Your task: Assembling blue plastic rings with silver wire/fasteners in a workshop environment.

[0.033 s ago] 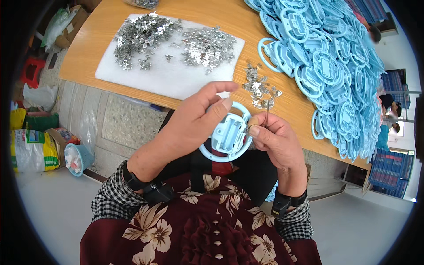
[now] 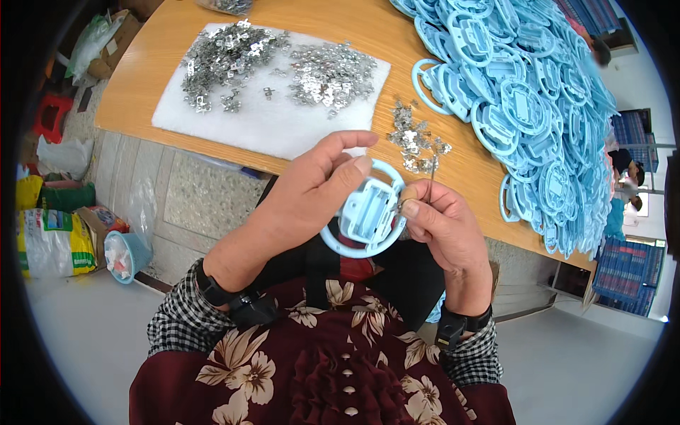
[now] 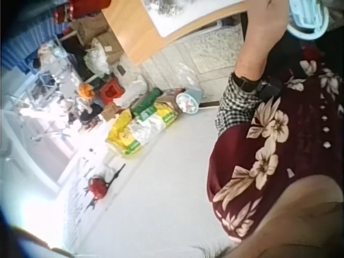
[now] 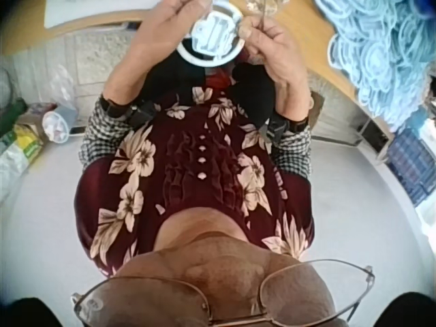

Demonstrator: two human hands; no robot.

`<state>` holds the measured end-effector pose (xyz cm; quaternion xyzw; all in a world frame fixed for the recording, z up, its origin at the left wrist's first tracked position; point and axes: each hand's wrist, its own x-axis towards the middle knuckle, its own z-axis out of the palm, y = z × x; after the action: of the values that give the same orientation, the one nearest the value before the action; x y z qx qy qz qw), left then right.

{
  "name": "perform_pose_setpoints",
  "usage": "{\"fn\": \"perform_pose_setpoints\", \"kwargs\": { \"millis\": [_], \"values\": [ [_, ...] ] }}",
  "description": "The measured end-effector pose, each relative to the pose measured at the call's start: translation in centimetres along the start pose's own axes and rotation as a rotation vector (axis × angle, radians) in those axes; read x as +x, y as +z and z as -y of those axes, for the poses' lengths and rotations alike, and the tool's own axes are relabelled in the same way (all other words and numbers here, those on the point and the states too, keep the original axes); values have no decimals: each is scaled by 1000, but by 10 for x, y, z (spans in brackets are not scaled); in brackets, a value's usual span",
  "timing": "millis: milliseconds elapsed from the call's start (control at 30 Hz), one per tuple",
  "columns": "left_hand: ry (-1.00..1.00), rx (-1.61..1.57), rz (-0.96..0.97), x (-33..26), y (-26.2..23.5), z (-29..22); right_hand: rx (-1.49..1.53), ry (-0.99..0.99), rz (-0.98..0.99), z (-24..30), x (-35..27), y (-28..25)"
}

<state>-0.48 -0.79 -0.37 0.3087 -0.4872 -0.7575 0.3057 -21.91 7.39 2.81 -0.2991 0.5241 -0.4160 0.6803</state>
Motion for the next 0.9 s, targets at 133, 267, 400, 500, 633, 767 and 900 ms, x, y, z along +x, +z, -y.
{"fn": "perform_pose_setpoints", "kwargs": {
  "millis": [133, 267, 400, 500, 633, 767, 900],
  "values": [
    [-30, 171, 30, 5, 2, 3, -54, -90, -215, -4, -6, 3],
    [14, 350, -55, 12, 9, 12, -474, -576, -365, -21, 0, -5],
    [60, 474, -89, 15, 10, 16, -682, -561, -438, -19, 0, 10],
    [25, 492, -93, 15, 10, 13, -774, -598, -448, -18, 6, 18],
    [68, 463, -94, 15, 10, 17, -847, -615, -467, -21, 12, 19],
    [35, 444, -91, 16, 9, 20, -955, -643, -528, -22, 13, 26],
    [-3, 400, -80, 14, 12, 11, -1342, -937, -564, -26, 17, 32]
  ]
}}
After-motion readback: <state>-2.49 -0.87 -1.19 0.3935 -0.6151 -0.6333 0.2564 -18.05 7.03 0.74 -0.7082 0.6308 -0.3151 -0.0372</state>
